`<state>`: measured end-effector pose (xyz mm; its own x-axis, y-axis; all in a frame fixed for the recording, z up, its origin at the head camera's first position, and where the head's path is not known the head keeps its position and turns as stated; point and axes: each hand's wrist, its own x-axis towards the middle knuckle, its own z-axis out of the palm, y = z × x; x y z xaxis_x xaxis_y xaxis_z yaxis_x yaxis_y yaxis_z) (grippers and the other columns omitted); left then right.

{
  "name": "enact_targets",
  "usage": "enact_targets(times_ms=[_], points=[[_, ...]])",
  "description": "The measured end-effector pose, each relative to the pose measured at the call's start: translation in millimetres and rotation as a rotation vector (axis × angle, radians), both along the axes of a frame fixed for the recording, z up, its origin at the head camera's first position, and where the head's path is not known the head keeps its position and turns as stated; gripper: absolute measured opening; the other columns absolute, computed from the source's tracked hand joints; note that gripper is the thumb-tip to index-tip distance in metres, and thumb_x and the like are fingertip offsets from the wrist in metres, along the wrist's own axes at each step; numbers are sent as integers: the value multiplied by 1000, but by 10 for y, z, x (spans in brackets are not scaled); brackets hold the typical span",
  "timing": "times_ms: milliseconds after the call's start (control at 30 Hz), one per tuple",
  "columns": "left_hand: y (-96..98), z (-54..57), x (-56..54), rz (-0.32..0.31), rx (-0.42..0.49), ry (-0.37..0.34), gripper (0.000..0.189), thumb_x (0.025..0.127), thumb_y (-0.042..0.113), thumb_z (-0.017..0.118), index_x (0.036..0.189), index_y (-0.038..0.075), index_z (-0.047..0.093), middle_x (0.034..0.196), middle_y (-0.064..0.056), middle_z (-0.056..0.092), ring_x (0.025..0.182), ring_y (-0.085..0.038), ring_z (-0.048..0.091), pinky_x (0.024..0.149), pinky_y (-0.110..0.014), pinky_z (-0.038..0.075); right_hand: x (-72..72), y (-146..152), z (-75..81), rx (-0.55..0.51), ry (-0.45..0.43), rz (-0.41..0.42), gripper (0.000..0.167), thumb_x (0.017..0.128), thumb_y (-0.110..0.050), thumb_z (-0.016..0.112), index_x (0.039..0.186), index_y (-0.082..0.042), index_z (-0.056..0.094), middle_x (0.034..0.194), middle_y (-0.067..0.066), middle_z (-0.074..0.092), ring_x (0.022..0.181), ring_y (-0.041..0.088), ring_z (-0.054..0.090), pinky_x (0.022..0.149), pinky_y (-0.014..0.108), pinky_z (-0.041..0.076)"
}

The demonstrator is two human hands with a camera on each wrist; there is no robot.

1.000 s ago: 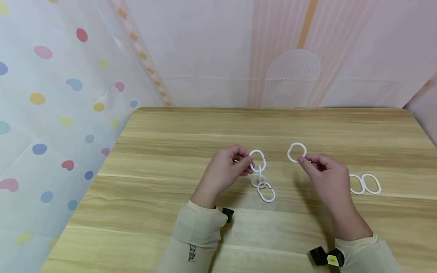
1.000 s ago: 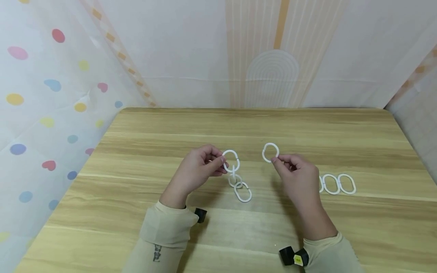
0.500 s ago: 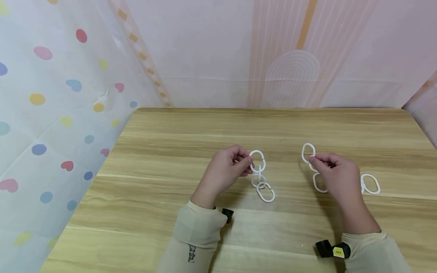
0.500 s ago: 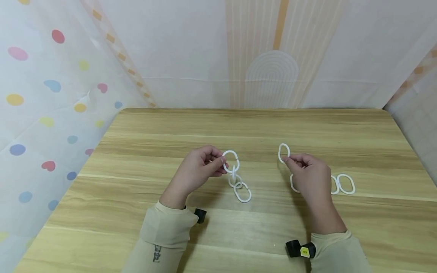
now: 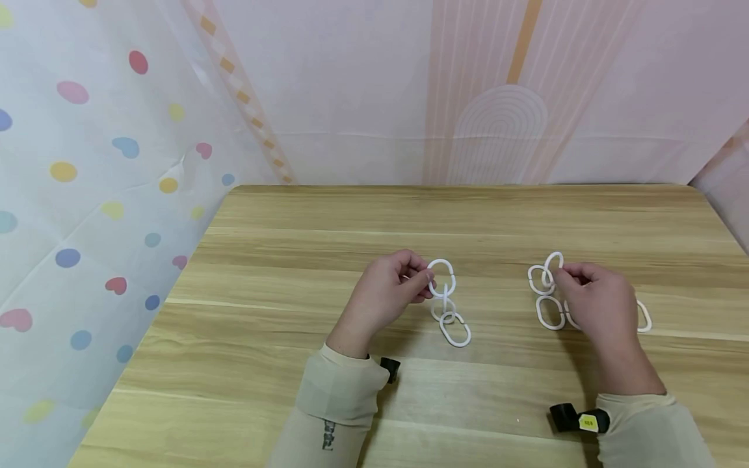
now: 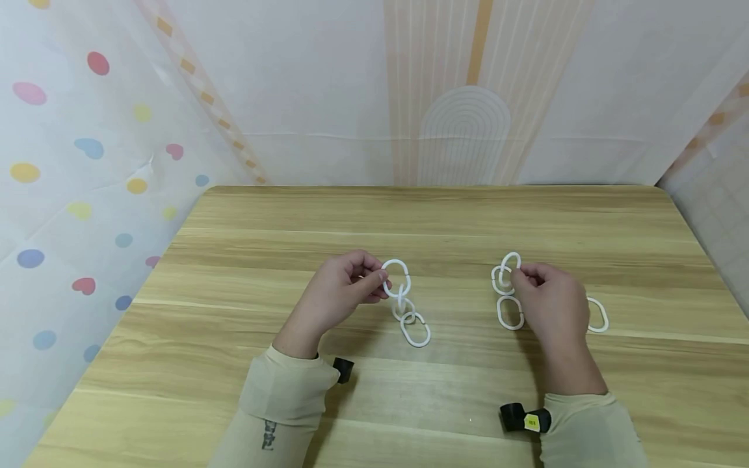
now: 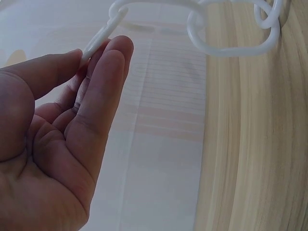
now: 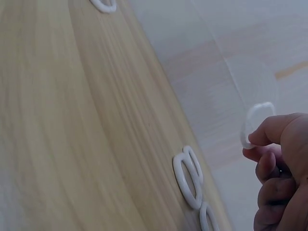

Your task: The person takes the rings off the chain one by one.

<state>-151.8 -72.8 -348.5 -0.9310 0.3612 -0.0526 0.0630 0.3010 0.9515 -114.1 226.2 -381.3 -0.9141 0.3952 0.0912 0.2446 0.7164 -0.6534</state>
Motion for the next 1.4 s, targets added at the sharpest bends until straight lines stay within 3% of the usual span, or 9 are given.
enact_targets(times_ms=[200, 433, 867, 1400], points=[[2, 11, 9, -6, -2, -4, 6, 97, 7, 65, 99, 1, 66, 88, -9, 71, 76, -16, 70, 71, -27, 60, 19, 110, 0, 119, -111, 16, 40, 100, -37, 52, 114, -6, 73, 94, 12, 72, 85, 34, 64, 59, 38, 40], [12, 28, 13, -12, -33, -5, 7, 98, 8, 65, 99, 2, 66, 88, -7, 72, 76, -15, 70, 71, -26, 60, 37, 210, -20, 176, -127, 9, 36, 98, -32, 55, 113, -6, 74, 105, 20, 72, 91, 44, 64, 55, 42, 41], [2, 38, 30, -27, -68, -7, 7, 98, 10, 65, 98, 3, 66, 88, -6, 71, 76, -14, 69, 71, -26, 59, 51, 345, -49, 144, -237, -2, 42, 100, -40, 56, 120, -6, 71, 119, 24, 67, 98, 50, 61, 58, 44, 41], [-11, 44, 38, -41, -92, -12, 8, 99, 11, 65, 97, 3, 67, 86, -5, 71, 79, -21, 70, 70, -26, 59, 36, 358, -102, 143, -303, -18, 38, 99, -39, 57, 117, -9, 72, 114, 21, 69, 87, 40, 62, 55, 42, 39]])
